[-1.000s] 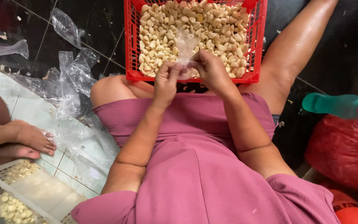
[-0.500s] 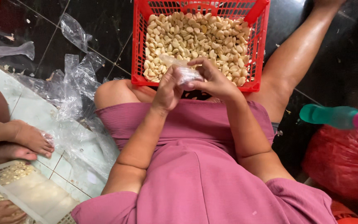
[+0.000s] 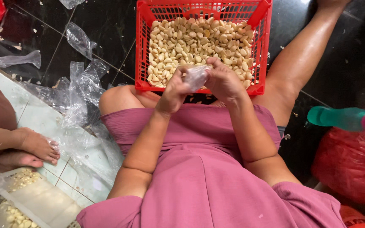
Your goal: The person fills small plastic bags with peeled garlic cloves from a red plastic crate while sitting on the floor.
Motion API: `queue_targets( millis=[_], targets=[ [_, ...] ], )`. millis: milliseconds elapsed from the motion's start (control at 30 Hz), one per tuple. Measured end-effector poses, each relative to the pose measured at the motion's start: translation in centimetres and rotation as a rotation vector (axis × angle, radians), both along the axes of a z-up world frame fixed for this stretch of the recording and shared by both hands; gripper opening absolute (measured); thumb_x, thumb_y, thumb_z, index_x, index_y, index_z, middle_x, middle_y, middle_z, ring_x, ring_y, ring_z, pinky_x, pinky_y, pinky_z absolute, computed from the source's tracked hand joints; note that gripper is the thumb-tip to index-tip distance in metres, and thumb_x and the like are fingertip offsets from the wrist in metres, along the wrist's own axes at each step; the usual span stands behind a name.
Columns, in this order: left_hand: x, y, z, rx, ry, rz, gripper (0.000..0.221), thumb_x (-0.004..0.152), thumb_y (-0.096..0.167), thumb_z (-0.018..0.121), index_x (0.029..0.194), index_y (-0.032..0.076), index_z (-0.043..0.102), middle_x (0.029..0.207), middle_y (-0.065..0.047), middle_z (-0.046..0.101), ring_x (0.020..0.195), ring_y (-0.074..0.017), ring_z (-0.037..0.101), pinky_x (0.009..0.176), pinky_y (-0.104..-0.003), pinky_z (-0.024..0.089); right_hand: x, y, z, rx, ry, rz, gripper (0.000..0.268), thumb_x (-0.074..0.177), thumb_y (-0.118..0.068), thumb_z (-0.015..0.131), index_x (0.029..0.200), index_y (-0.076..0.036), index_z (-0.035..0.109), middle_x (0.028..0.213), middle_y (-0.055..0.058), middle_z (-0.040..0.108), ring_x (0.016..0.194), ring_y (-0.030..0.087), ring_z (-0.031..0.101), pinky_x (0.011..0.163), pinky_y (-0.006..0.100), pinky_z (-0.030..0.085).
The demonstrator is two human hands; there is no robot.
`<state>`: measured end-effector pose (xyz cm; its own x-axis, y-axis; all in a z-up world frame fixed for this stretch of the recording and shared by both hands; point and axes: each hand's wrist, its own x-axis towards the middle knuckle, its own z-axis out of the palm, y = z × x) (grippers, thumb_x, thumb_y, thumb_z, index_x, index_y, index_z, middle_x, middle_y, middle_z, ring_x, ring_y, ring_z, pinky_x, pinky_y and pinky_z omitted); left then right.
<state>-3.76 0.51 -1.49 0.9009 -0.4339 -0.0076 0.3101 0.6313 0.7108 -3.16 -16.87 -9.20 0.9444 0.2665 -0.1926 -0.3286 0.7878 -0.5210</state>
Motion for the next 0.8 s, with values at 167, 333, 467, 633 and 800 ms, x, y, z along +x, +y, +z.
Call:
queue_targets(
  millis=[167,333,467,633,800],
  targets=[
    [1.4,-0.3,-3.6,0.559,-0.256,0.144,0.021,0.088,-0.004,0.057,0.1,0.01,0.047,0.076,-0.005,0.064,0.064,-0.0064,0.057,0.056,-0.02,0.046,-0.2,0.4,0.7,-0.138,-0.046,-0.051,0.025,0.101,-0.013,0.059,0.124,-0.013,0.051,0.093,0.009,0.071,0.084,0.011,0.071,0.077,0.026,0.055],
    [0.9,0.1,-5.3,0.294,-0.018,0.237,0.019,0.086,0.001,0.053,0.098,0.012,0.046,0.095,-0.007,0.062,0.08,-0.0105,0.064,0.07,-0.021,0.052,-1.4,1.7,3.8,-0.648,-0.314,-0.039,0.059,0.087,0.002,0.079,0.136,-0.009,0.048,0.089,0.004,0.059,0.082,0.01,0.057,0.076,0.021,0.046],
    [-1.2,0.1,-5.3,0.55,-0.178,0.124,0.032,0.079,-0.006,0.052,0.102,0.013,0.042,0.078,-0.001,0.052,0.06,-0.0081,0.059,0.051,-0.018,0.047,-1.2,1.4,3.3,-0.944,-0.372,-0.188,0.05,0.086,0.005,0.065,0.131,-0.013,0.056,0.089,0.002,0.053,0.08,0.011,0.051,0.075,0.025,0.044],
    [0.4,-0.1,-4.9,1.167,-0.4,0.475,0.022,0.077,0.012,0.066,0.09,0.014,0.049,0.067,-0.009,0.05,0.065,-0.0289,0.059,0.058,-0.038,0.045,-1.6,2.3,4.1,-1.132,-0.431,-0.108,0.061,0.084,0.007,0.062,0.139,-0.016,0.049,0.084,0.003,0.049,0.071,0.019,0.051,0.071,0.036,0.047],
    [0.1,0.3,-4.5,1.445,-0.734,0.504,0.02,0.091,0.005,0.059,0.105,0.012,0.047,0.105,-0.015,0.055,0.085,-0.044,0.068,0.065,-0.053,0.059,-1.6,2.6,4.3,-1.586,-0.445,-0.165,0.072,0.078,0.01,0.062,0.142,-0.018,0.044,0.102,0.008,0.043,0.076,0.041,0.06,0.066,0.059,0.055]
  ],
)
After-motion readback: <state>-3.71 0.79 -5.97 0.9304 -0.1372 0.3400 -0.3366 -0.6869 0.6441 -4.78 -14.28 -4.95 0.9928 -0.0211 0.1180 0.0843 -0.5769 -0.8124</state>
